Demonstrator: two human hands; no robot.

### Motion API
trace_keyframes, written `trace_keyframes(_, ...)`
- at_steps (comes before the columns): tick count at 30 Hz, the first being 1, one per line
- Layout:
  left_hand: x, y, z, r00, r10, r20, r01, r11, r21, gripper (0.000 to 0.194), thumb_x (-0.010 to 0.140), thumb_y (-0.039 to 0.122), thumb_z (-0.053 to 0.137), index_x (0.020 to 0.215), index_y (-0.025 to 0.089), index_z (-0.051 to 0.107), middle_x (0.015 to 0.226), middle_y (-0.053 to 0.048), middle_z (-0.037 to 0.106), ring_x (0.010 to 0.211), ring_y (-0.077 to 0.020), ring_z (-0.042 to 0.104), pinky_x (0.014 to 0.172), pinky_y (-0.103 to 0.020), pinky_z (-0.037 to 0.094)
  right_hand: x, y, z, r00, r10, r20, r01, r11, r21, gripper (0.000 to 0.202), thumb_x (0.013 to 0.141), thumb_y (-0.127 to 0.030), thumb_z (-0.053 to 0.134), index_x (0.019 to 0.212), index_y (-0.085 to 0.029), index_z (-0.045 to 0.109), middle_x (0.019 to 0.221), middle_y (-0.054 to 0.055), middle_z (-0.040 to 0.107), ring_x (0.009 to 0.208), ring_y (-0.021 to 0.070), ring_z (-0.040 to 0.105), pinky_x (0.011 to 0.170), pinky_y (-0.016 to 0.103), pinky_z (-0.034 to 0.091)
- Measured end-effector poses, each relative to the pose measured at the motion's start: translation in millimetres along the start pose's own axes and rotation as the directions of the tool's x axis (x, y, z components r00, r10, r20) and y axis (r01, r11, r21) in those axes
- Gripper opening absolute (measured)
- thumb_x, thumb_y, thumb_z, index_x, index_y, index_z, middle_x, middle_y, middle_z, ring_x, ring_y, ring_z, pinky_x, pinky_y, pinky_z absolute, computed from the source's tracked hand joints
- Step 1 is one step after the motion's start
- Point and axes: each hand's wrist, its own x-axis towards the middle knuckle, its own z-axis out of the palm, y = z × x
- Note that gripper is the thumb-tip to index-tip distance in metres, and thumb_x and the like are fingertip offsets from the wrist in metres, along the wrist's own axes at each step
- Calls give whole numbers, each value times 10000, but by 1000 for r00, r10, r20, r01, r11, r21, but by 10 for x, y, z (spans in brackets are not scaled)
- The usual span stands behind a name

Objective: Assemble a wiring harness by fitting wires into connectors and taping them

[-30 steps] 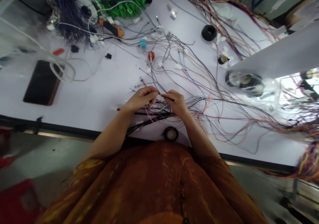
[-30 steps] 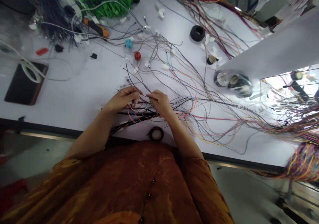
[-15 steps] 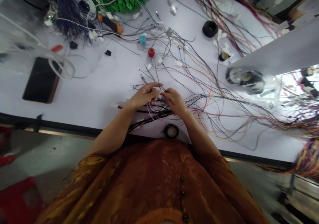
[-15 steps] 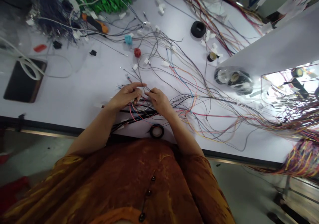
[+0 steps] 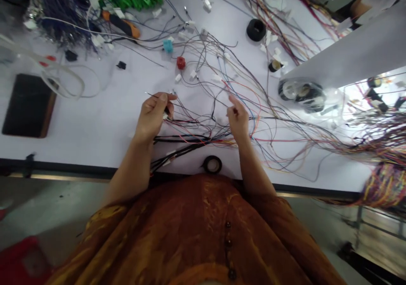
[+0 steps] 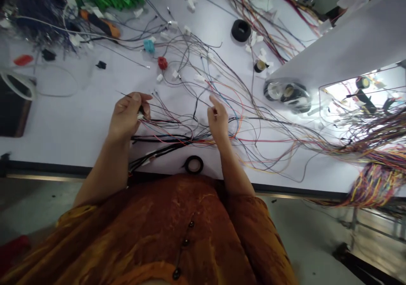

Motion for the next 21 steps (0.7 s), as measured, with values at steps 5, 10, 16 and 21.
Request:
trace_keyframes(5, -28, 11, 14, 999, 20, 50, -17, 997, -70, 313, 973, 456, 563, 972, 179, 709, 673, -16, 616, 510, -113, 536, 469, -236, 461, 197, -513, 282, 946, -292, 142, 312, 939, -147, 293, 919, -304, 528, 1173, -201, 633, 1018, 70, 694, 863, 153, 600, 779, 304, 502)
trace_keyframes(10, 2, 3, -29, 997, 58, 45, -53, 992, -116, 199, 906, 318, 621, 1037, 186, 694, 857, -43, 677, 636, -116, 599, 555, -230, 510, 487, -853, 873, 777, -205, 595, 206, 976, 68, 276, 835, -200, 620, 1106, -179, 570, 704, -46, 613, 657, 111, 557, 643, 250, 443)
trace_keyframes(16, 39, -61, -96, 996, 64, 66, -55, 991, -124, 268, 858, 392, 714, 1044, 200, 692, 902, -43, 678, 648, -106, 605, 563, -219, 503, 664, -1116, 994, 857, -206, 472, 137, 974, 178, 48, 891, -204, 564, 900, -231, 525, 676, -55, 556, 602, 97, 487, 599, 256, 394)
trace_keyframes(21, 35, -114, -122, 996, 84, -7, -85, 991, -99, 229, 895, 397, 705, 1030, 212, 706, 786, -17, 651, 641, -109, 609, 591, -223, 509, 553, -1147, 894, 865, -329, 379, 257, 939, 227, 136, 886, -259, 602, 773, -198, 555, 650, -53, 476, 609, 87, 402, 604, 258, 337)
